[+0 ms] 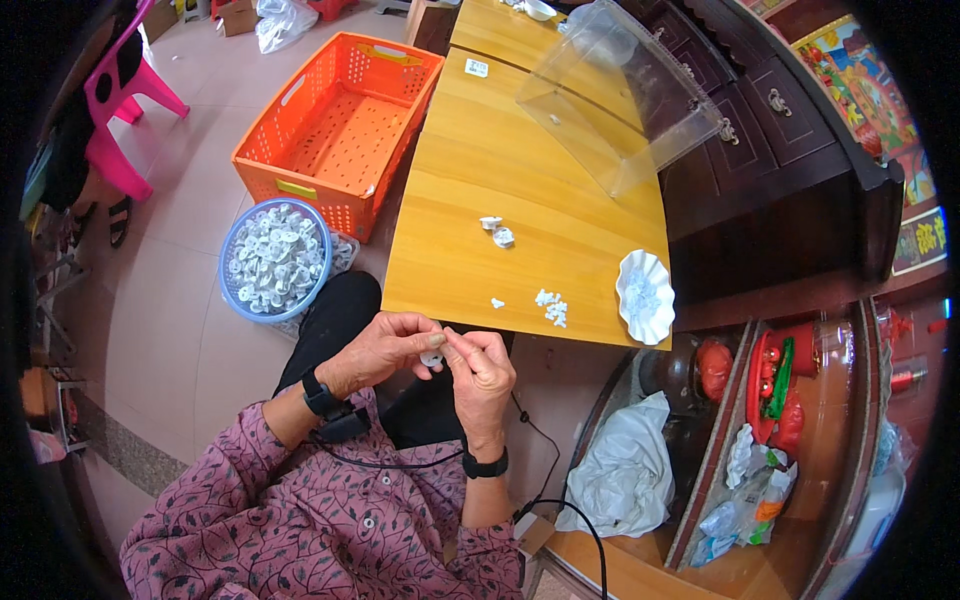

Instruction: Sorting or assembling small white plastic components on a table.

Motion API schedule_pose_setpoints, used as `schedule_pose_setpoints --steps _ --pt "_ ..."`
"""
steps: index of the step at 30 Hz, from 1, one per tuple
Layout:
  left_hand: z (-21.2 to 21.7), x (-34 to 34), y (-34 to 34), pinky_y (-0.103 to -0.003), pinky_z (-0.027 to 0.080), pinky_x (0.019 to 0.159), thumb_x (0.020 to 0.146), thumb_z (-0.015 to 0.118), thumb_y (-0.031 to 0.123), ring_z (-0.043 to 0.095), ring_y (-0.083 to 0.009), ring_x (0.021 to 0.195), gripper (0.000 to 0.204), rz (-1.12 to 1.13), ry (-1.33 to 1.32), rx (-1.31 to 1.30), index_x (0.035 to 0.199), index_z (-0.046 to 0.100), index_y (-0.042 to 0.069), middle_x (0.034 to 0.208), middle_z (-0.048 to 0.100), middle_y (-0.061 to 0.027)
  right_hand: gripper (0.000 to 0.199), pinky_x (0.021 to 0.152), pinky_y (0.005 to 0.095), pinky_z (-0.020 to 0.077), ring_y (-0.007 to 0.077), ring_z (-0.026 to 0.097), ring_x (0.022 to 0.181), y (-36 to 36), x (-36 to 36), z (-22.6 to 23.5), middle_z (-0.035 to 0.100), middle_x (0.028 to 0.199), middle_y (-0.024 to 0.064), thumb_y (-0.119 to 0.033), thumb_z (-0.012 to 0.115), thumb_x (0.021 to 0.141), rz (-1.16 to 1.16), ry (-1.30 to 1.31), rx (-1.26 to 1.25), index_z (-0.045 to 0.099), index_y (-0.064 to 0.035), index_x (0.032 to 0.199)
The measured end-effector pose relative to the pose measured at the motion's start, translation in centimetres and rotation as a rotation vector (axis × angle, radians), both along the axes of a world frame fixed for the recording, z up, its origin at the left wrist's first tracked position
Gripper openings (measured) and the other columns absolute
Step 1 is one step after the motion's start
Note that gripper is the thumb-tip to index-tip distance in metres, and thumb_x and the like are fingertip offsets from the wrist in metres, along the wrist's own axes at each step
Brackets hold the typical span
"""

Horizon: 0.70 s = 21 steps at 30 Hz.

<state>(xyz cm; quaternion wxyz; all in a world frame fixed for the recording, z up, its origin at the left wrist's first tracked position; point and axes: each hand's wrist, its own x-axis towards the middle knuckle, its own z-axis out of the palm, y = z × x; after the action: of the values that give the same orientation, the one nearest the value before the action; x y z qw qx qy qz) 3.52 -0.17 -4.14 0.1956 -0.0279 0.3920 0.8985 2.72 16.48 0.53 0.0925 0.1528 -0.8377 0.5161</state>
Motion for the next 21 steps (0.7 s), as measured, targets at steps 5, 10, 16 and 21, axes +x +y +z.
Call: schedule_pose_setpoints --steps 5,10,16,21 --pt "0.1 0.0 -0.1 -0.025 0.062 0.067 0.097 0.067 0.017 0.068 -0.0119 0.084 0.018 0.006 -0.004 0.025 0.106 0.071 0.003 0.094 0.069 -0.0051 0.025 0.069 0.0260 0.0518 0.0133 0.065 0.080 0.1 0.2 0.5 0.065 0.091 0.0058 0.000 0.074 0.087 0.072 0.028 0.100 0.074 -0.0022 0.112" --pt "0.7 0.1 0.1 -0.023 0.061 0.065 0.096 0.069 0.019 0.066 -0.0101 0.080 0.020 0.039 0.001 0.013 0.103 0.068 0.001 0.092 0.066 -0.0044 0.024 0.068 0.0257 0.0536 0.0128 0.067 0.079 0.4 0.8 0.5 0.066 0.093 0.0070 0.000 0.071 0.089 0.053 -0.113 -0.042 0.070 0.0012 0.113" --pt "0.6 0.2 0.1 -0.025 0.062 0.066 0.097 0.067 0.017 0.068 -0.0118 0.083 0.016 0.050 0.033 -0.016 0.103 0.069 0.002 0.094 0.069 -0.0052 0.007 0.065 0.0232 0.0505 0.0090 0.063 0.073 0.0 1.2 0.4 0.065 0.087 0.0042 -0.001 0.068 0.092 0.010 -0.157 -0.066 0.067 0.0032 0.097" --pt "0.7 0.4 0.2 -0.031 0.063 0.077 0.097 0.066 0.015 0.068 -0.0146 0.092 0.019 0.039 0.030 0.061 0.110 0.068 0.000 0.102 0.068 -0.0072 0.009 0.060 0.0251 0.0487 0.0094 0.060 0.067 -0.3 1.3 0.2 0.064 0.081 0.0045 -0.007 0.068 0.093 -0.064 -0.160 -0.038 0.065 0.0011 0.090"
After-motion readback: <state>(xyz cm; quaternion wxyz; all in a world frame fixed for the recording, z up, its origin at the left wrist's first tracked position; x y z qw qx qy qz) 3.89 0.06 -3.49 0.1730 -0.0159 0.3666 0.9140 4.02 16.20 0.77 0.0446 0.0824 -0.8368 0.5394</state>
